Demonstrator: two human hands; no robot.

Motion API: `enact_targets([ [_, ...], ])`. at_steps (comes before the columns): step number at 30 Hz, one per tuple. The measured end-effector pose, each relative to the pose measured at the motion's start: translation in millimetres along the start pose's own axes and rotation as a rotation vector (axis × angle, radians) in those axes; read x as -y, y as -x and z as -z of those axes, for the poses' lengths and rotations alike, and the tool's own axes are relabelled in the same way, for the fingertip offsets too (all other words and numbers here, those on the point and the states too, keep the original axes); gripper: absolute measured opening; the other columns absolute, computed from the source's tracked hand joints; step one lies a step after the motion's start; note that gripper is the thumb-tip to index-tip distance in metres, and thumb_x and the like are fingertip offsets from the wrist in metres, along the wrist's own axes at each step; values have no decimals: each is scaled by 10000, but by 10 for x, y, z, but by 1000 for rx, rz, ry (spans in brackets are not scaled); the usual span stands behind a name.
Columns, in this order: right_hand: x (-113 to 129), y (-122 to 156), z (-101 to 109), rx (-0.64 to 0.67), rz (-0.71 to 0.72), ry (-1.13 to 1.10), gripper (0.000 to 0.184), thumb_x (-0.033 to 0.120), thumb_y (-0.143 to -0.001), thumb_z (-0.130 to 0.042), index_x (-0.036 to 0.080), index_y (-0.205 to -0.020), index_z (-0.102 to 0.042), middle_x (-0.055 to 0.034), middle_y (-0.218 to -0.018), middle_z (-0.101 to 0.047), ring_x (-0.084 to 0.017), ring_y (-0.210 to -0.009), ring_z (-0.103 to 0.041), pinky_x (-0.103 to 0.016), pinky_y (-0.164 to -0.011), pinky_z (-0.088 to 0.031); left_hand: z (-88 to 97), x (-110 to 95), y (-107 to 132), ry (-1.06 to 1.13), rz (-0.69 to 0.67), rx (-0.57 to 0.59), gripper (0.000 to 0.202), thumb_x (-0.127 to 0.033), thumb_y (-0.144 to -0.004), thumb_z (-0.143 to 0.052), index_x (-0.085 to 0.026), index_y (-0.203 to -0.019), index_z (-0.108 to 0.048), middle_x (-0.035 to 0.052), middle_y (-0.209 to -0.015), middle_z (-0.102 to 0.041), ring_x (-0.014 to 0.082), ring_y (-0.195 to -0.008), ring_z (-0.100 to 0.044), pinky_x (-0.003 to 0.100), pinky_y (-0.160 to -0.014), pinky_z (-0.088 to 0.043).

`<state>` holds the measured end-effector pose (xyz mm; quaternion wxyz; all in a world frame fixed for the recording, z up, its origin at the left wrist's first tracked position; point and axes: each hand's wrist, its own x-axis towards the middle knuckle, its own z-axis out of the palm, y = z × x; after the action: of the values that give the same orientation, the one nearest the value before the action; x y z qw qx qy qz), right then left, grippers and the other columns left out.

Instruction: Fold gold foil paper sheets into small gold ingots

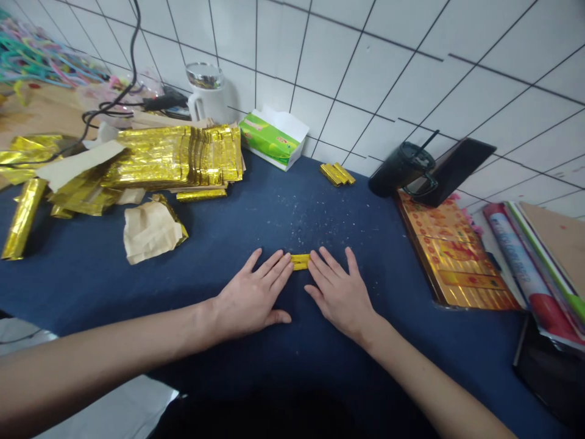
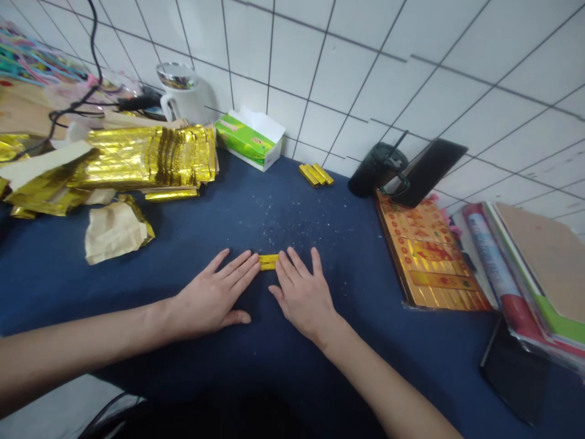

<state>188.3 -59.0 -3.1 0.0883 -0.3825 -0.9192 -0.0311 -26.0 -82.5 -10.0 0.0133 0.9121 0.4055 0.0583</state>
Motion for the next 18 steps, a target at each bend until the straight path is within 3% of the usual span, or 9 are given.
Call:
enact_targets([
  [6, 52, 55, 5, 96, -36, 20, 485, 383, -919, -325, 91, -1292, -430, -160, -1376, -381, -278, -1298, -308, -605, -1053, -95, 6, 2, -16, 13, -12, 23, 721, -581, -831, -386, -64, -1334, -356, 168, -1404, -337, 296, -1315, -266, 474, -1055, -208],
  [18, 247, 3, -23, 95, -134, 45, 581, 454, -869, -403, 28, -1260, -461, -229, -1331, -426, -350, -1260, -349, -561, -1055, -178, 19, -66, -34, -82, -7, 44, 718, -566, -828, -416, -32, -1307, -397, 186, -1377, -376, 314, -1286, -313, 472, -1019, -273],
])
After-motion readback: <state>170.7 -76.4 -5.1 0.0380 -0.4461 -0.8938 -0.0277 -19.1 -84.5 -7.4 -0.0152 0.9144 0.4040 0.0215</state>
